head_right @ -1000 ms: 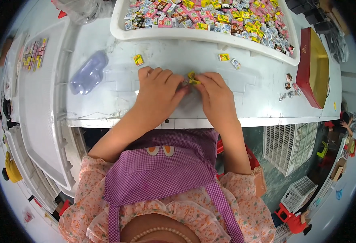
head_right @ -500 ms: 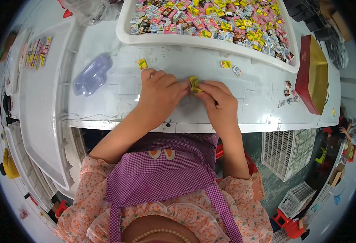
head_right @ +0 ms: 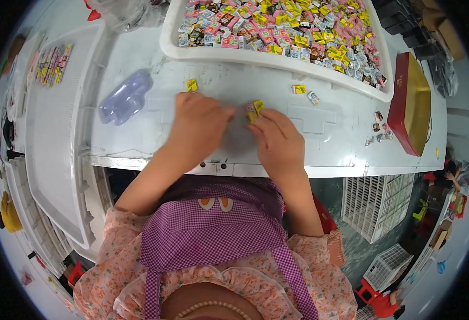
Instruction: Assemble small toy components by placing pieces into clear plastic containers and applying stickers.
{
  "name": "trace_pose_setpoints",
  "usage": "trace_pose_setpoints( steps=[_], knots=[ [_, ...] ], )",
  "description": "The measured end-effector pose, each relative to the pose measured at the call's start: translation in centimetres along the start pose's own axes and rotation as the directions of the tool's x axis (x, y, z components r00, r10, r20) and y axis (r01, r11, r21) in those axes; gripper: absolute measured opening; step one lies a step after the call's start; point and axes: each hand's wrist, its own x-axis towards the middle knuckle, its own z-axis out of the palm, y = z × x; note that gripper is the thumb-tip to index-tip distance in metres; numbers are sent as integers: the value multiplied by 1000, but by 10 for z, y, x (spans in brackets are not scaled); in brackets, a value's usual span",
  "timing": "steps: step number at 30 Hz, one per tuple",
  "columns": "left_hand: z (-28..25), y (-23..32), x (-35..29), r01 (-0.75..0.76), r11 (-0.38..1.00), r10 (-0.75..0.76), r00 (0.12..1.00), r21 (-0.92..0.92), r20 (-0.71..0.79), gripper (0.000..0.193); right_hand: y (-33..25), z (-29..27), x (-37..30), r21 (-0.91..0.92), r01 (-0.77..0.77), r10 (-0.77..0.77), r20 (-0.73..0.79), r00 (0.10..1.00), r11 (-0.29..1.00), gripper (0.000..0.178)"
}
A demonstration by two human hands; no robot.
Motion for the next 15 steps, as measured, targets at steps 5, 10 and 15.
trace_pose_setpoints(
  steps=[5,10,15],
  knots=[
    [-27,-31,-5,207,978,-203,970,13,-133,29,-11,9,13,-129,135,-114,153,982,982,17],
    [-24,-51,-8,237,969,-240,970,-68,-43,26,-12,8,19,-188,137,-85,259,962,973,13],
    [-23,-52,3,284,954,-281,959,-98,35,19,-11,9,32,-135,-45,84,298,951,990,16]
  ],
)
